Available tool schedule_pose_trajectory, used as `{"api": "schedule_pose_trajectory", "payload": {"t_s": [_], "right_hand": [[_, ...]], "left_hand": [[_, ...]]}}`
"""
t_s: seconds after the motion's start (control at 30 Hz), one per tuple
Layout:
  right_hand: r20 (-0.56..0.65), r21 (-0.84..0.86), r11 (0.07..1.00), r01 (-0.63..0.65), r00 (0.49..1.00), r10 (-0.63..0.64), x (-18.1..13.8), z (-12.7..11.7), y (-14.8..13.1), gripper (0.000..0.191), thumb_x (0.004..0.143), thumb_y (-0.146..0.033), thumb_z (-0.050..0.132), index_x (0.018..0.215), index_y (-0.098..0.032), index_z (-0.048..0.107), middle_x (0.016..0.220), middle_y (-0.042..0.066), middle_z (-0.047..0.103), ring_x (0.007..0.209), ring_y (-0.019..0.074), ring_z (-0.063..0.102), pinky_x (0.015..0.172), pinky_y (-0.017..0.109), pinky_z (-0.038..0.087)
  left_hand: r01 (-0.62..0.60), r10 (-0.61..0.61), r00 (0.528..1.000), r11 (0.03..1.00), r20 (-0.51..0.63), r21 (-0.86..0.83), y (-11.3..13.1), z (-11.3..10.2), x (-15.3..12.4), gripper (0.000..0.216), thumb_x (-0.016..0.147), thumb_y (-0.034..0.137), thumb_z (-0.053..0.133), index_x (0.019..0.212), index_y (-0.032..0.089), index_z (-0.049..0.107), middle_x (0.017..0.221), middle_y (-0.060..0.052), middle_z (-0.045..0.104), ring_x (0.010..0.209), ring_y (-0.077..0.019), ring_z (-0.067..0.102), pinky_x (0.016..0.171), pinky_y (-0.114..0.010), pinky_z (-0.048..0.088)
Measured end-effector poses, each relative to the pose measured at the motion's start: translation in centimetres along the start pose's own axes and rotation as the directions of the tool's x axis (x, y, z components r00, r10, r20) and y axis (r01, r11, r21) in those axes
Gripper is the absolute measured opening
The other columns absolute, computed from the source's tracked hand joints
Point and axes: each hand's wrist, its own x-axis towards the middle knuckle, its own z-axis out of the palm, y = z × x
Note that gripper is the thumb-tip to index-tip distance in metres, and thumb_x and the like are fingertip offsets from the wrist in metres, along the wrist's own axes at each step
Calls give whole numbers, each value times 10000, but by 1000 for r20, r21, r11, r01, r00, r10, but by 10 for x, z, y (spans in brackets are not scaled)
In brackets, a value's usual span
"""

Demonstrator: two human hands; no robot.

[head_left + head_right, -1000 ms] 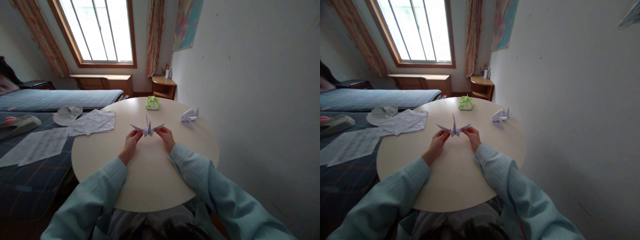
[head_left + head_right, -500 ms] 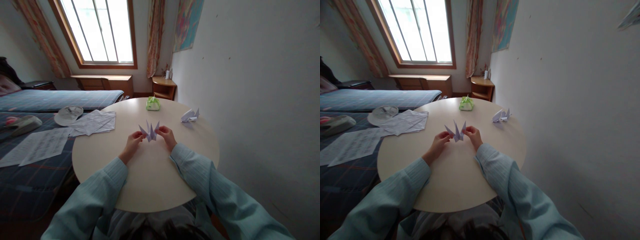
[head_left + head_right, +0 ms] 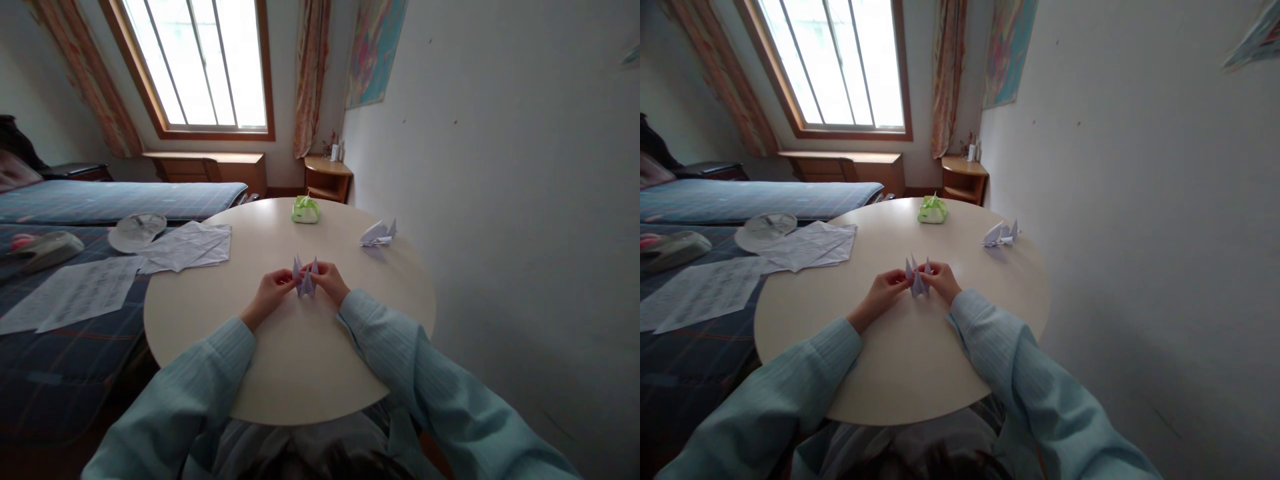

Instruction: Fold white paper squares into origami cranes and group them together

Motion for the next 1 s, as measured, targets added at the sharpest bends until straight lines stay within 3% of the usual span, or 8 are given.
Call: {"api": "schedule_pose_trajectory", "payload": {"t_s": [0.2,0.3,0.4,0.57,0.77,1.0], "right_hand": [[63,63,996,-57,997,53,-4,2,-3,258,522,-374,683,590,-130,635,503,-11,582,465,96,506,492,227,389],[50,106,988,-109,993,104,-5,3,-6,254,503,-361,695,576,-128,625,483,-23,564,450,86,486,480,220,372],[39,165,974,-154,988,149,-6,4,-7,247,462,-332,719,553,-128,616,459,-36,543,441,75,473,475,210,360],[126,226,951,-210,975,185,-8,5,-9,240,427,-295,737,522,-120,603,444,-35,534,448,75,481,488,209,361],[231,227,936,-270,948,217,-9,4,-1,260,448,-290,734,584,-100,620,470,-27,545,452,70,480,481,201,343],[177,163,966,-201,969,172,-7,2,2,252,476,-305,722,566,-107,594,470,-40,521,422,50,427,428,184,288]], "left_hand": [[45,-33,995,991,97,-125,7,-1,-4,242,585,347,672,684,133,619,624,-9,603,577,-104,523,572,-226,400],[30,-18,997,986,74,-164,9,-6,-3,228,692,363,562,683,140,612,582,7,553,538,-83,483,535,-210,376],[62,-53,998,974,43,-218,10,-10,-3,177,677,313,565,740,155,614,618,7,562,557,-85,487,545,-209,377],[59,-39,993,981,109,-186,9,-11,-3,204,647,259,590,817,153,630,666,4,581,555,-71,449,539,-199,348],[38,-14,991,983,134,-179,7,-10,-2,168,608,193,598,765,139,624,678,6,583,603,-79,472,550,-190,341],[-22,32,997,990,67,-139,8,-8,-3,192,591,251,663,715,135,574,672,4,574,626,-92,510,595,-207,391]]}}
